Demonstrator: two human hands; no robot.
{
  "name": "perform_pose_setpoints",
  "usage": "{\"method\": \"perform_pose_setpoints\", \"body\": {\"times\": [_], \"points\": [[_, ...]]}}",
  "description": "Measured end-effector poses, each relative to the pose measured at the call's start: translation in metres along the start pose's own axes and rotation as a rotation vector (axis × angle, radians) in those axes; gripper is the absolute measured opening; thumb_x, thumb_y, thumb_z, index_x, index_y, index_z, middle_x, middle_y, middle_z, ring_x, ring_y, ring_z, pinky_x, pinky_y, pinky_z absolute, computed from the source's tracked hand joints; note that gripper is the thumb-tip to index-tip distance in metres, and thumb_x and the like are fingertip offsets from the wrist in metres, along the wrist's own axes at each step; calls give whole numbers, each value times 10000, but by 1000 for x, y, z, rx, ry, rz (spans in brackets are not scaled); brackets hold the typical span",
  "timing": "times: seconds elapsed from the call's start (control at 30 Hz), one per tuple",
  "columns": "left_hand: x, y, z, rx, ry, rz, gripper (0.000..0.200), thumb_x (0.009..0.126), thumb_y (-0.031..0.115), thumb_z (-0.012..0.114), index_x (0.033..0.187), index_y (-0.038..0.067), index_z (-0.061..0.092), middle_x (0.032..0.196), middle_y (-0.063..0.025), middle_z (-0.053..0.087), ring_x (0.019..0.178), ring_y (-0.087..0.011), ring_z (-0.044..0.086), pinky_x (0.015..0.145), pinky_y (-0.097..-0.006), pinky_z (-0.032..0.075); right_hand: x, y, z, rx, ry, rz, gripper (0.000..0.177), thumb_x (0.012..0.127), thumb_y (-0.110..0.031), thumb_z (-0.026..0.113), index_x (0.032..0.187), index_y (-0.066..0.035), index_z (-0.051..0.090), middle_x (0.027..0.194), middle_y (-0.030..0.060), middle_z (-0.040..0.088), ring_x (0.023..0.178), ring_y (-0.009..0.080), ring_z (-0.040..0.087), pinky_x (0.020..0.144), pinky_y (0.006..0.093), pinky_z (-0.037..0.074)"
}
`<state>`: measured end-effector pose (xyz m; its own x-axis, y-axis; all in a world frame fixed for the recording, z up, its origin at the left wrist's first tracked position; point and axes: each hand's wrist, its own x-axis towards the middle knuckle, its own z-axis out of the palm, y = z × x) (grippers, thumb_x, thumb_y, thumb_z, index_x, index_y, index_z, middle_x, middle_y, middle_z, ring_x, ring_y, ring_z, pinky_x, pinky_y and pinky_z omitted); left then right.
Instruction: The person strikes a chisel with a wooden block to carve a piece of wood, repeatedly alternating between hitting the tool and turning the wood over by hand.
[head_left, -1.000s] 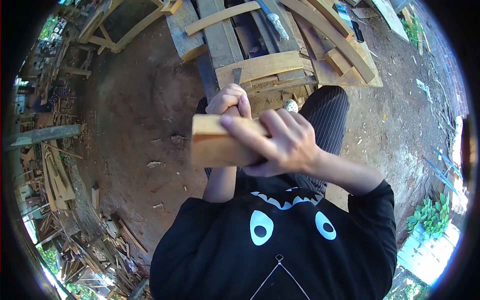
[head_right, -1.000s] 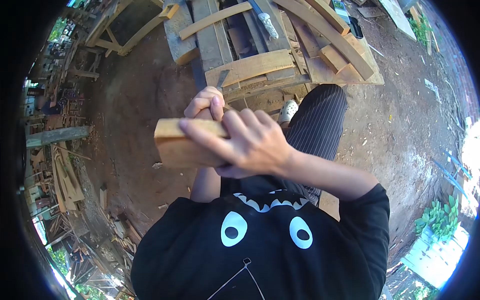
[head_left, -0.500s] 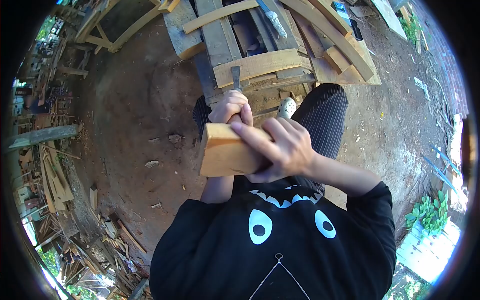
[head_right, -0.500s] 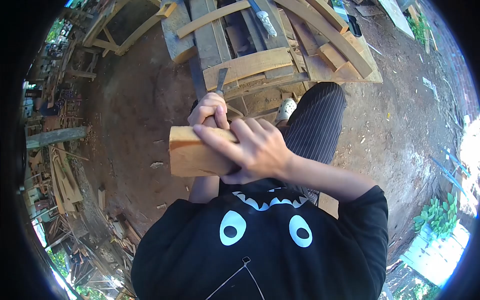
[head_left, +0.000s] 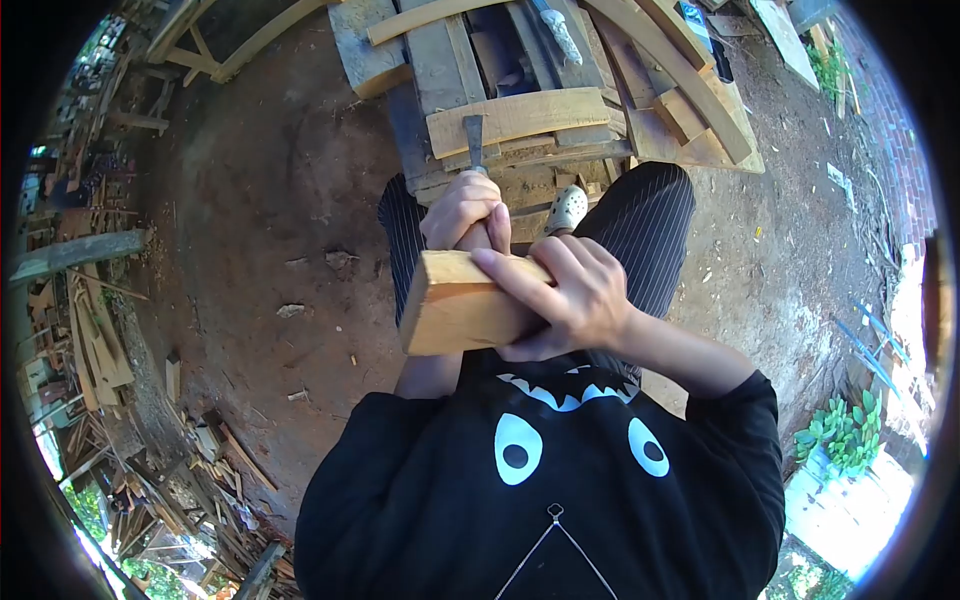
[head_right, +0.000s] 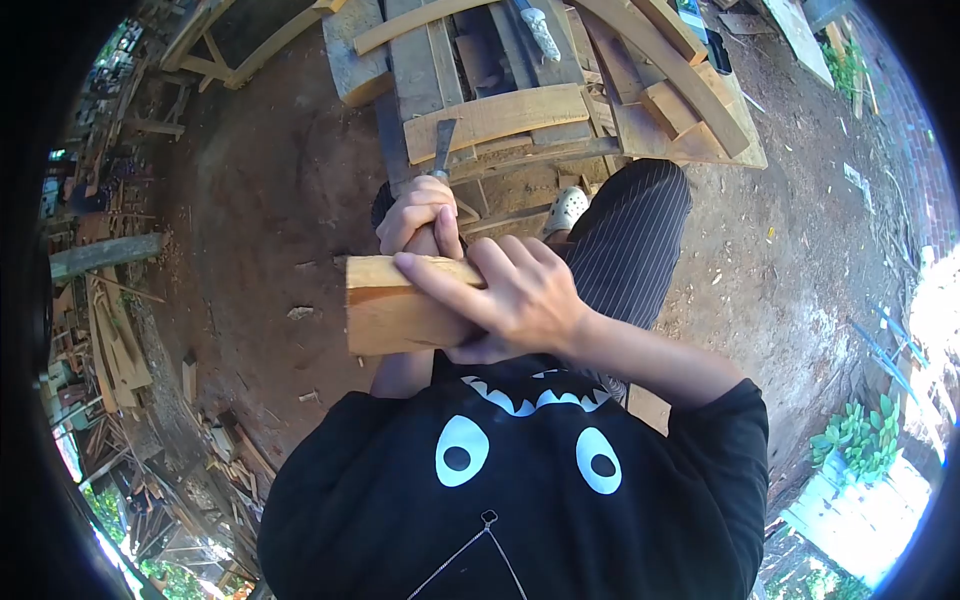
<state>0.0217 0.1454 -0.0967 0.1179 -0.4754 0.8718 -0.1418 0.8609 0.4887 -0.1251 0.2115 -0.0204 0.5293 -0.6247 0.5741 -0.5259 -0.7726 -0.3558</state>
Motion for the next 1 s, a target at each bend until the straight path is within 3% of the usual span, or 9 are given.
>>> {"method": "perform_pose_setpoints", "body": {"times": [0.13,0.3,0.43,0.5,0.57,0.67,0.77,0.93,1.0], "points": [[0,-7,2,-32,20,65,116,759,-54,595,698,-13,505,586,-94,532,514,-220,561,542,-329,492,-2,-5,-5,5,165,-248,767,559,-498,740,1264,-221,618,733,49,508,565,163,519,495,286,435],[1,-5,1,-36,41,31,93,743,-47,588,692,-8,520,593,-99,548,506,-217,557,513,-323,475,-3,-6,0,-69,34,-4,883,500,-437,721,1357,-320,540,745,-1,474,574,132,478,507,266,410],[5,-8,1,-27,11,32,91,745,-46,599,706,-12,523,594,-103,547,491,-215,532,503,-320,460,-3,-1,1,24,374,-251,686,644,-422,701,1313,-357,564,713,23,508,488,118,447,440,248,373],[6,-6,0,-6,3,13,85,748,-46,590,711,-1,529,600,-93,554,510,-219,561,532,-318,485,4,-3,6,-80,227,-34,559,726,-289,655,1274,-371,581,687,-12,456,497,101,426,452,216,353],[9,-8,2,-28,4,26,97,761,-65,576,711,-3,521,605,-94,548,512,-215,548,532,-316,477,8,-2,2,-96,251,-113,582,712,-225,665,1268,-375,581,662,-38,418,498,90,411,450,212,335],[10,-7,2,-29,13,15,111,764,-70,576,704,0,514,606,-90,542,515,-208,547,534,-314,474,6,1,-3,-8,312,-269,685,645,-250,708,1302,-379,559,670,-41,415,521,90,434,465,227,348],[9,-11,0,-35,25,-5,104,755,-53,590,703,6,522,608,-87,558,531,-201,574,552,-306,490,10,-1,-5,-135,112,-51,825,579,-334,738,1368,-378,502,706,-22,436,571,105,489,504,250,398],[12,-8,4,-13,30,1,114,743,-80,578,699,4,514,605,-90,555,519,-202,558,532,-302,476,15,7,-7,-157,272,-238,401,801,-400,651,1190,-304,640,694,40,492,492,151,480,432,261,406],[13,-8,4,-1,33,-20,110,733,-76,582,695,4,518,599,-88,559,514,-206,569,528,-302,482,18,5,-8,-122,140,-121,442,785,-422,656,1206,-289,638,692,39,490,486,151,473,428,262,403]]}}
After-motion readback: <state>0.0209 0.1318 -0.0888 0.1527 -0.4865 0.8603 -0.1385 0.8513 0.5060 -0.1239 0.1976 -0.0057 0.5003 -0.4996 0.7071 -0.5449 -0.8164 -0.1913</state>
